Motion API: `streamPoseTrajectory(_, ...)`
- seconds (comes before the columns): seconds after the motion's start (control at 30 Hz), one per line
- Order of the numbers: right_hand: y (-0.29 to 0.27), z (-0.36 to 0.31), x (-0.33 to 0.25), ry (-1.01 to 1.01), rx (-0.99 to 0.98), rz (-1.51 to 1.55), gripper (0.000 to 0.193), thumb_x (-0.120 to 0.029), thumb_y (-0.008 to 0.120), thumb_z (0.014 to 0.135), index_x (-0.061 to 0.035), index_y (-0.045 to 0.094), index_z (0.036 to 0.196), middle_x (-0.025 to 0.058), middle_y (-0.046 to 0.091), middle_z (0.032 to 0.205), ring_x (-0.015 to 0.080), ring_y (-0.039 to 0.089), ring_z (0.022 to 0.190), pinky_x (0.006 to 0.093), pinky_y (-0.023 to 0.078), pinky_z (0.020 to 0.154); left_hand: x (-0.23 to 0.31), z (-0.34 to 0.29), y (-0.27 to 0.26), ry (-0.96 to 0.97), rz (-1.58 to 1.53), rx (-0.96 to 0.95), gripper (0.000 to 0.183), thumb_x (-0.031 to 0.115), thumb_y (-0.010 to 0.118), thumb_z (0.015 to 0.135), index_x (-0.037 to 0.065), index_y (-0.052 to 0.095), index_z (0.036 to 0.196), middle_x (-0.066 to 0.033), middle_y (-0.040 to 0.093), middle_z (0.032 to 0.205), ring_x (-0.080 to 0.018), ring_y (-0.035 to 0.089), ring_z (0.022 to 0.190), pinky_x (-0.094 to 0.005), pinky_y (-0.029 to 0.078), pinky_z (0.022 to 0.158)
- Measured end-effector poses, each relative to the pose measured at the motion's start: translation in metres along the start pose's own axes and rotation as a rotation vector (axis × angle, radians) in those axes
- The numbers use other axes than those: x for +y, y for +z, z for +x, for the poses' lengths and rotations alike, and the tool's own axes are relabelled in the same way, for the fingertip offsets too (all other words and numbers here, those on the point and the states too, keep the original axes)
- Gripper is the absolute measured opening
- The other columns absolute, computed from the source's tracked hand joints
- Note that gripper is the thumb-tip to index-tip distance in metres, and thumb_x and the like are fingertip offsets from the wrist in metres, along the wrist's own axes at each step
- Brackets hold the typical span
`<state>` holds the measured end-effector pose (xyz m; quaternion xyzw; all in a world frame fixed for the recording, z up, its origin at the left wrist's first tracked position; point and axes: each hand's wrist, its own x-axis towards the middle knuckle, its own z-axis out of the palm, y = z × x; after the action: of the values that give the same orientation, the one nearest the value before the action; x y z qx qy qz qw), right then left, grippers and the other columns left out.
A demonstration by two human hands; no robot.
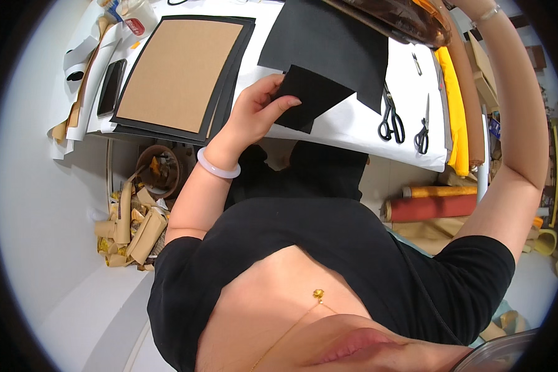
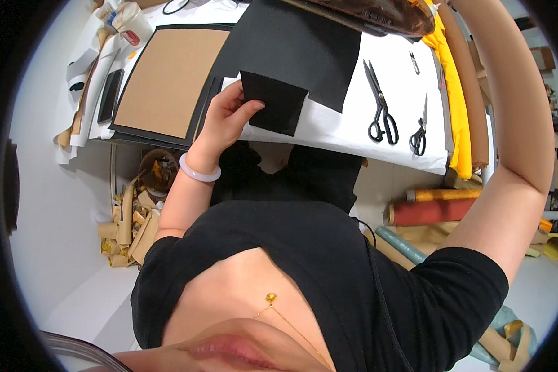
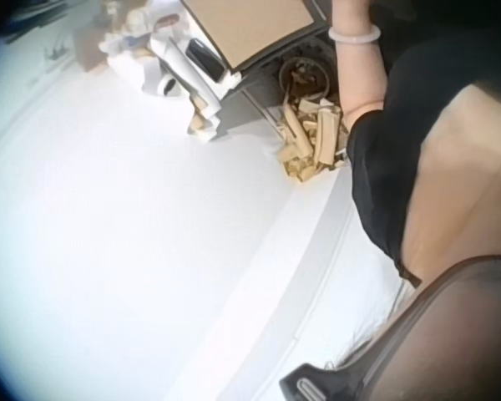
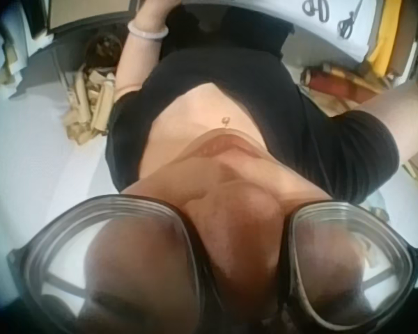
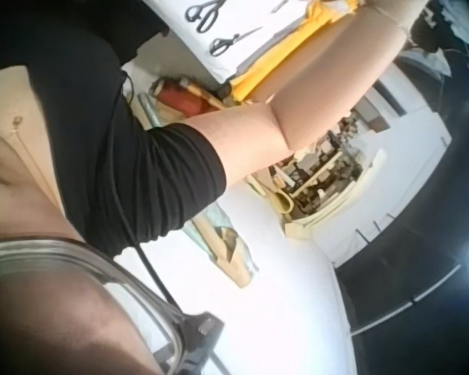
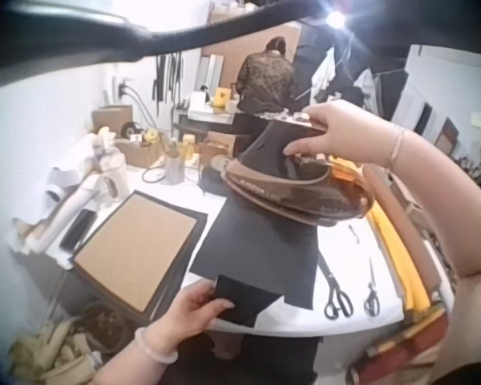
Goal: The person folds a black foam sheet, then uses an iron to press the folded edge. They place the foam on a cardboard frame and trim the edges with scissors. The person continues to adjust and cut the foam to fit the frame.
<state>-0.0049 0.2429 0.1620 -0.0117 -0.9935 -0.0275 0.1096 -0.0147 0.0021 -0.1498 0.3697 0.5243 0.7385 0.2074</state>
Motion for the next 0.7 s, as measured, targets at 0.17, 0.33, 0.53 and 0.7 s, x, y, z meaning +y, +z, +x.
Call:
streamPoseTrajectory(0.17,-0.019,-0.047,-0.051,0.037,-0.075,-0.004,0.044,-0.035,0.083,0.086,0.0049,0.068,0.098,0.0165,0.069,0.077,0.0209,0.060,0.066,0.0331,0.051,0.066,-0.005,0.003,0.005,0.013,-0.028,-0.013,0.027,0.003,0.068,0.099,-0.003,0.062,0.124,-0.0015,0.069,0.096,-0.0051,0.059,0.085,-0.0203,0.048,0.074)
streamPoseTrajectory(0.33,-0.027,-0.079,-0.075,-0.087,-0.037,-0.086,0.043,-0.032,0.088,0.082,0.0021,0.062,0.089,0.0112,0.055,0.064,0.0185,0.048,0.057,0.0322,0.044,0.057,-0.008,0.000,0.002,0.022,-0.022,0.030,0.028,0.003,0.069,0.099,-0.005,0.061,0.125,-0.0030,0.071,0.099,-0.0058,0.062,0.090,-0.0204,0.050,0.077)
streamPoseTrajectory(0.53,-0.027,-0.098,-0.087,-0.109,-0.038,-0.154,0.047,-0.034,0.091,0.079,-0.0011,0.058,0.083,0.0094,0.052,0.061,0.0171,0.045,0.054,0.0305,0.040,0.054,-0.006,0.003,0.006,0.084,-0.036,0.035,0.028,0.004,0.068,0.099,-0.006,0.062,0.125,-0.0048,0.072,0.102,-0.0073,0.064,0.091,-0.0217,0.052,0.081)
streamPoseTrajectory(0.7,-0.041,-0.107,-0.097,-0.270,-0.124,-0.092,0.046,-0.033,0.093,0.077,-0.0028,0.059,0.084,0.0092,0.053,0.061,0.0196,0.051,0.053,0.0297,0.042,0.053,-0.019,0.002,-0.002,0.109,0.083,0.075,0.028,0.007,0.069,0.098,-0.005,0.065,0.123,-0.0056,0.073,0.107,-0.0103,0.067,0.100,-0.0240,0.053,0.087)
